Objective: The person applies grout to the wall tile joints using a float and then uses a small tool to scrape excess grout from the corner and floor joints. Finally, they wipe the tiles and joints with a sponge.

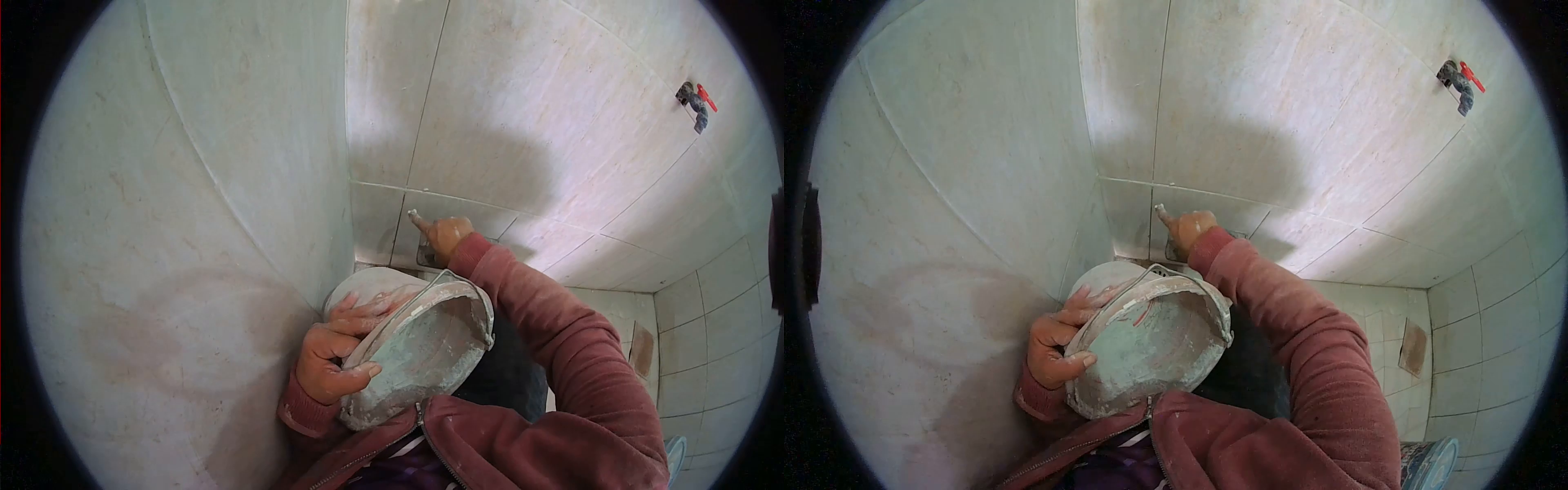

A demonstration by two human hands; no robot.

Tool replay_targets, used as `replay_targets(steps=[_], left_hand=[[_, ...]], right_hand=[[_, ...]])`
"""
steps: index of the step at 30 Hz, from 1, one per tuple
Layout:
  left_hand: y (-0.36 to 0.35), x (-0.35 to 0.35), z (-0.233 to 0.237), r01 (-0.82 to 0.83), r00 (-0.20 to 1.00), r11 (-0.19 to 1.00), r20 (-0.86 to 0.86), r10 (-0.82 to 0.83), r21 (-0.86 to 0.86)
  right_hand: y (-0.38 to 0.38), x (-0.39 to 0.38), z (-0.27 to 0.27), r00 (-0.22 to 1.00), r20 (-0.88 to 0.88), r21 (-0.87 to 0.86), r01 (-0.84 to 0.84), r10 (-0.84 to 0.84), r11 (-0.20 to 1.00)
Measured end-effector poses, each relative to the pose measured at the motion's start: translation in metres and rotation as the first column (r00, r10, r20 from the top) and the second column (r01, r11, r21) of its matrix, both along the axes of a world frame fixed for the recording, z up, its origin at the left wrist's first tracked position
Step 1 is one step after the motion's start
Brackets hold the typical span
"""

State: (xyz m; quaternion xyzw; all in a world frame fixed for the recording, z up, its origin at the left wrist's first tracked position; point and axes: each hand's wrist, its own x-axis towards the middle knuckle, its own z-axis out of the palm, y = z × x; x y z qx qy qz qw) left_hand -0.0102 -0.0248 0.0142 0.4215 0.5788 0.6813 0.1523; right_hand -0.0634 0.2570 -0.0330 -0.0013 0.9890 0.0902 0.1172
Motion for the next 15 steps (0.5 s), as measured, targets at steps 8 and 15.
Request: replay_targets(steps=[8,15], left_hand=[[-0.002,-0.002,-0.006,0.005,1.0,1.0,-0.011,-0.005,0.004],[-0.001,0.009,-0.015,-0.146,0.983,0.986,0.125,0.136,0.075]], right_hand=[[0.041,0.025,0.023,0.964,-0.26,-0.228,-0.119,0.057,0.966],[0.086,0.148,0.103,0.975,-0.127,-0.936,-0.057,-0.183,0.347]])
